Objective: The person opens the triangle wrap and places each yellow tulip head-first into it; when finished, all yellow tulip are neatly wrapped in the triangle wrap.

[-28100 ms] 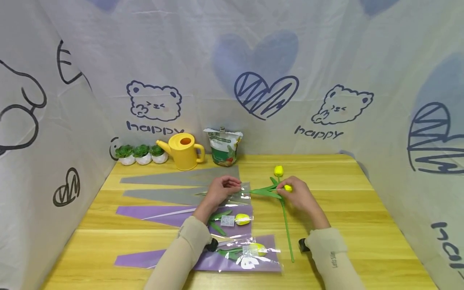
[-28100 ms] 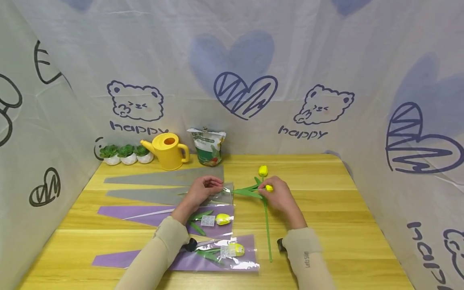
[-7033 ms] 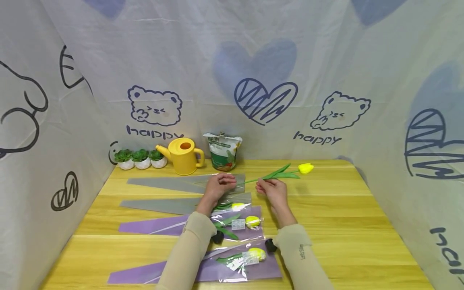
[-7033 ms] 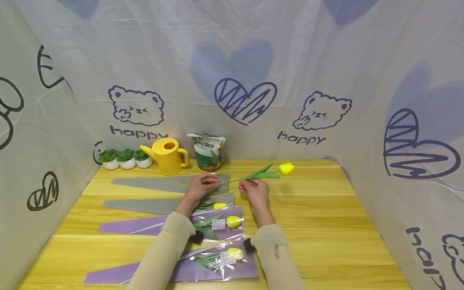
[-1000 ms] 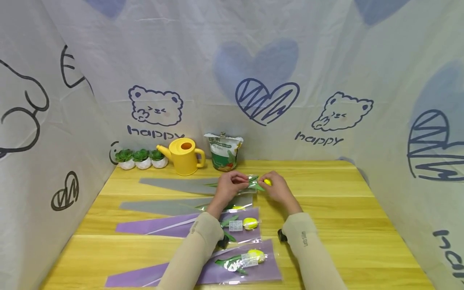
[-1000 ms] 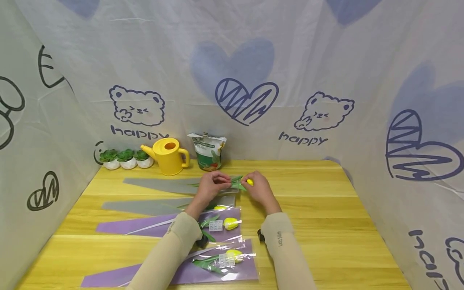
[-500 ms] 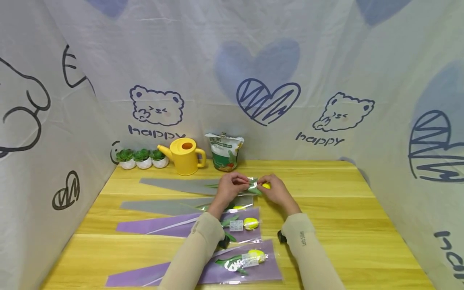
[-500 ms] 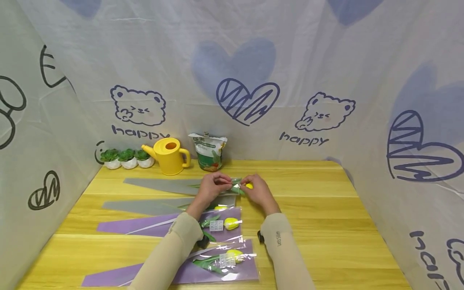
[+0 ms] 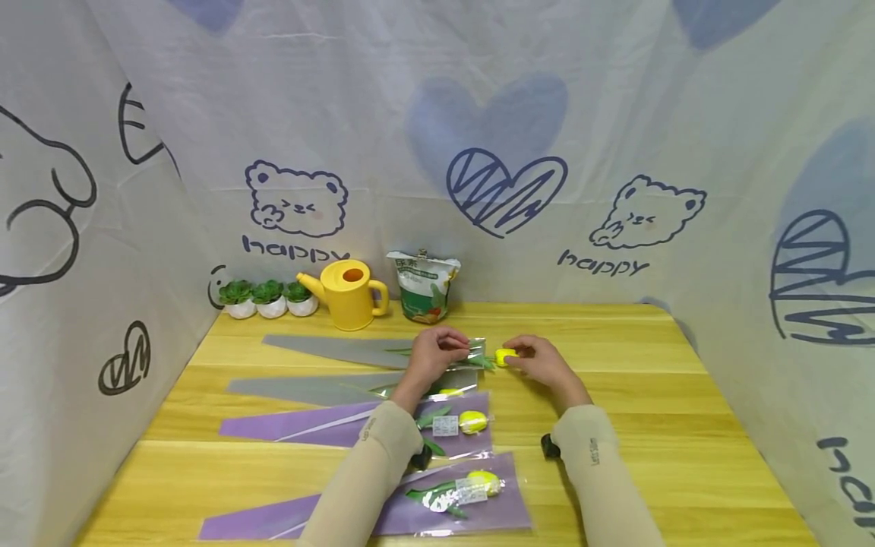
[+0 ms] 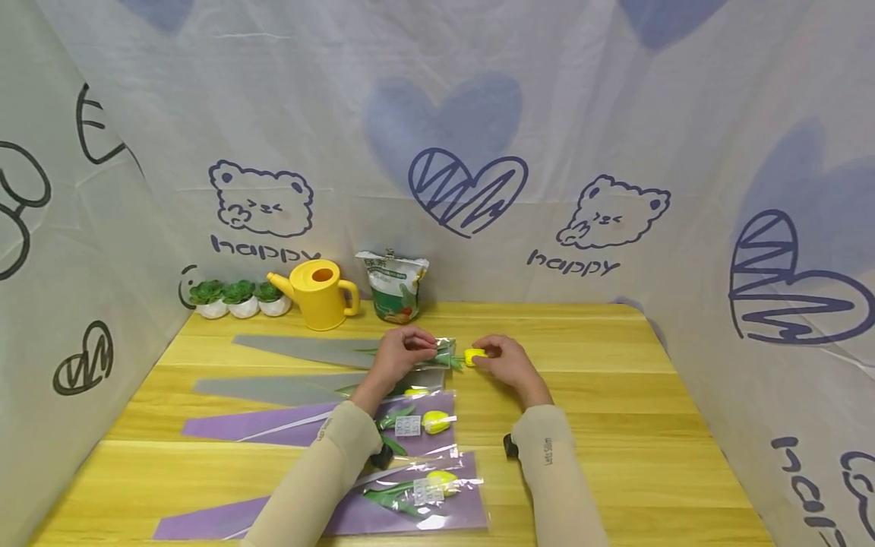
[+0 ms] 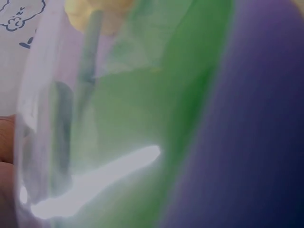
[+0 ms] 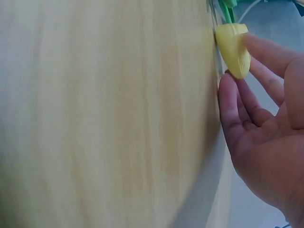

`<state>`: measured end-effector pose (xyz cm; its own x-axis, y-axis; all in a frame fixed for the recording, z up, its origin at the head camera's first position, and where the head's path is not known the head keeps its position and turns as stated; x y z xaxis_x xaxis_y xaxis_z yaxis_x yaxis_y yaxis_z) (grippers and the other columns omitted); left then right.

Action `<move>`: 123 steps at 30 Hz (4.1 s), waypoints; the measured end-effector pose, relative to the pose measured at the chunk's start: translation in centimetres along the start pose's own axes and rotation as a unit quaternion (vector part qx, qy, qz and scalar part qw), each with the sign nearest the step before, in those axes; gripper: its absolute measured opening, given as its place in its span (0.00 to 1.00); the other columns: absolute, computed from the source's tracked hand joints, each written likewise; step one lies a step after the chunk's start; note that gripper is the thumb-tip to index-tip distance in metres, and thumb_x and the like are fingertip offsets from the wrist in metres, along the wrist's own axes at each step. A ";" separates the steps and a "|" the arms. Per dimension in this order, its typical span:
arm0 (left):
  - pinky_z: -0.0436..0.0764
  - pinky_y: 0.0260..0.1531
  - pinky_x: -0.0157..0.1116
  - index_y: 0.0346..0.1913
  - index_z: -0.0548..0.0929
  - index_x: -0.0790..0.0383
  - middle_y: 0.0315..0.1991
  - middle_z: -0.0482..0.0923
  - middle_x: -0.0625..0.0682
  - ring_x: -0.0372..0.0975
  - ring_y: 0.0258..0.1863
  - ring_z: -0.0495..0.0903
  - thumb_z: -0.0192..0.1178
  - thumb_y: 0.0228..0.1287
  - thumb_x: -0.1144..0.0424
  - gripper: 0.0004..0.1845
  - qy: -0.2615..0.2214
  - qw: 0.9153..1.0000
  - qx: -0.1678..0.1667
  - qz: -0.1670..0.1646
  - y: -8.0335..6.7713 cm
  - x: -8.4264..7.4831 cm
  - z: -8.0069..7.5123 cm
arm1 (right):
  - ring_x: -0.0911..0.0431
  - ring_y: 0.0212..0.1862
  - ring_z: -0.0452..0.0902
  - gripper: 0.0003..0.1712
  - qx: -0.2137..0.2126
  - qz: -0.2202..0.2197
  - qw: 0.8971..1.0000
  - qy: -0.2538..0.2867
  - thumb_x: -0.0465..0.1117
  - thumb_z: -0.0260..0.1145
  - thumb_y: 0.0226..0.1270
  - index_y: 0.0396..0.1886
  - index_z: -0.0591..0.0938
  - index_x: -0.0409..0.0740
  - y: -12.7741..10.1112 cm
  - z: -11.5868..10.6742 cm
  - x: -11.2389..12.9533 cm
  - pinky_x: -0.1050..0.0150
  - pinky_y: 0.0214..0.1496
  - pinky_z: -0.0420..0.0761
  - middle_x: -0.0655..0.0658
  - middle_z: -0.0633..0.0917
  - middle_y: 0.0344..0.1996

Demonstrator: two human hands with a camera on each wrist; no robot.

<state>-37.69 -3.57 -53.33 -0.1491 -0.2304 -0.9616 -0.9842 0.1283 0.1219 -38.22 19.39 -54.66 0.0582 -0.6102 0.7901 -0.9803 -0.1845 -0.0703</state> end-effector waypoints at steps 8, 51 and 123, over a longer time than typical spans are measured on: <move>0.82 0.33 0.27 0.40 0.90 0.66 0.35 0.91 0.57 0.35 0.31 0.87 0.74 0.59 0.74 0.07 0.005 1.000 0.000 0.002 -0.1 0.0 -0.3 | 0.49 0.48 0.75 0.16 0.000 0.006 1.000 -0.010 0.40 0.69 0.73 0.57 0.86 0.41 -0.1 -0.1 0.0 0.62 0.47 0.75 0.40 0.84 0.49; 0.78 0.29 0.27 0.40 0.90 0.67 0.36 0.90 0.61 0.33 0.29 0.84 0.74 0.58 0.75 0.08 -0.030 0.999 -0.016 0.031 -0.5 -1.5 0.1 | 0.53 0.42 0.87 0.17 -0.008 -0.006 0.989 0.149 0.36 0.73 0.69 0.54 0.85 0.34 -0.3 1.2 3.0 0.58 0.49 0.86 0.36 0.83 0.49; 0.81 0.61 0.45 0.59 0.86 0.55 0.47 0.91 0.48 0.41 0.50 0.88 0.75 0.62 0.63 0.22 0.145 0.977 0.103 0.118 -0.7 -0.8 -2.8 | 0.47 0.47 0.87 0.19 -0.010 -0.017 0.976 0.219 0.35 0.69 0.72 0.59 0.82 0.33 -1.3 1.3 2.7 0.51 0.56 0.86 0.42 0.84 0.46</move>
<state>-37.18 -6.21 -51.96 -0.4190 -0.4308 -0.7993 -0.8837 0.3957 0.2500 -36.57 16.91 -53.22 0.0091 -0.2155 0.9765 -0.9829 -0.1817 -0.0309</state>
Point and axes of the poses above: each hand's wrist, its own y-axis towards the middle knuckle, its own z-axis out of the palm, x = y × z, the point moved 5 cm from there along y, towards the middle knuckle
